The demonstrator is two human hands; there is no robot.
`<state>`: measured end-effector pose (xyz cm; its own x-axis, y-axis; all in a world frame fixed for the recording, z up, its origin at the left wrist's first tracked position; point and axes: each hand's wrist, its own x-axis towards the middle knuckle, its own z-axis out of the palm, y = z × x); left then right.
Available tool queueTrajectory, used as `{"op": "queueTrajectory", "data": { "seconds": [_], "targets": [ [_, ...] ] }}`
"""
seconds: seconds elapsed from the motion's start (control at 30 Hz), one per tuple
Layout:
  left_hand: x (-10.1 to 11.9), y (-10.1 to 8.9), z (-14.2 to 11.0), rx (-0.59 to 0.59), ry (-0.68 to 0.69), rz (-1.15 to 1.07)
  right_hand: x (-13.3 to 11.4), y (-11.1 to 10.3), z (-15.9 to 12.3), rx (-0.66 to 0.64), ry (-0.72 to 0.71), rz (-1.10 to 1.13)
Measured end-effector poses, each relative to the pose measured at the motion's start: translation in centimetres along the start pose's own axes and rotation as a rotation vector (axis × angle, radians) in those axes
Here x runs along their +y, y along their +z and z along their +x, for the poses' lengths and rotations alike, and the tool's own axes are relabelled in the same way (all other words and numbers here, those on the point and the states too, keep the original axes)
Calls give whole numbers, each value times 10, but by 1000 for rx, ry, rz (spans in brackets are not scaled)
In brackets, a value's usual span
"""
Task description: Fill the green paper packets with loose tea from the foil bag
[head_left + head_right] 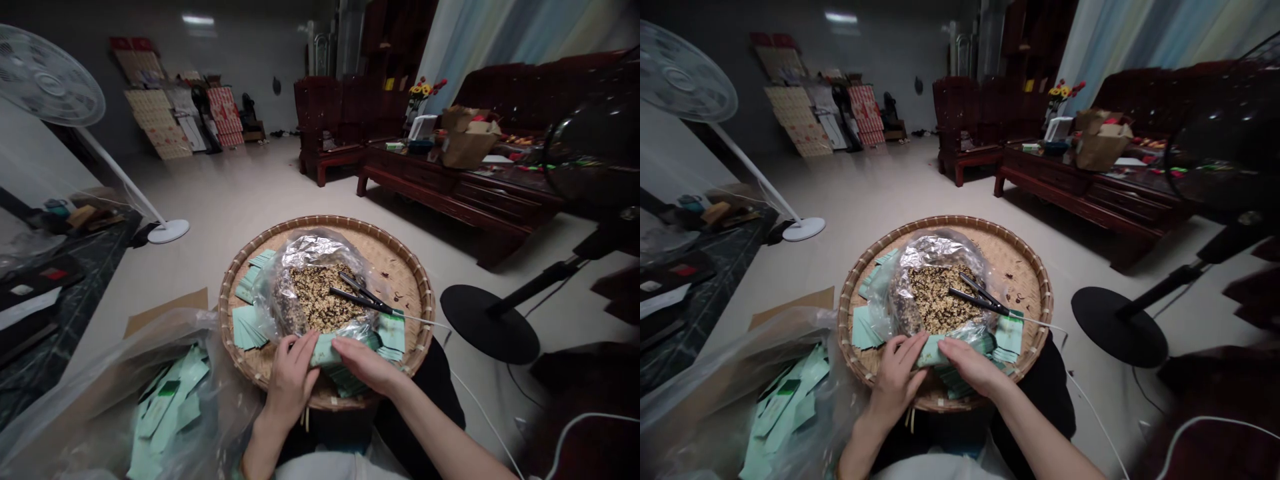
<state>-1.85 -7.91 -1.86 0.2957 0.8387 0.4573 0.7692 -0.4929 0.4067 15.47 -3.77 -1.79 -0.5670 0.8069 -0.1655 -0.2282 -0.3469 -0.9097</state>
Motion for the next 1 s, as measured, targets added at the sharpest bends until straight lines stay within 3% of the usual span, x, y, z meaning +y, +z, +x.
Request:
{"op": "queueTrajectory", "data": {
  "seconds": [0.13, 0.23, 0.33, 0.5, 0.63, 0.73, 0.87, 1.0],
  "targets": [
    [-3, 3, -2, -5, -51, -96, -5, -1, -4, 11, 9, -230],
    [-2, 6, -6, -15, -80, -69, -4, 5, -5, -43, -57, -455],
    [-1, 10, -9, -19, -88, -73, 0, 13, -4, -4, -101, -624],
    [-6, 11, -8, 49, -156, -141, -13, 18, -7, 91, -134, -544],
    [-11, 10, -6, 124, -248, -201, -28, -3, -6, 265, -254, -557],
    [-14, 13, -7, 159, -308, -225, -27, -29, 4, 378, -296, -924],
    [-16, 17, -11, 182, -381, -228, -16, -50, 23, 366, -270, -1289],
    [-17, 20, -13, 215, -412, -228, -9, -43, 41, 291, -284, -1340]
  ]
}}
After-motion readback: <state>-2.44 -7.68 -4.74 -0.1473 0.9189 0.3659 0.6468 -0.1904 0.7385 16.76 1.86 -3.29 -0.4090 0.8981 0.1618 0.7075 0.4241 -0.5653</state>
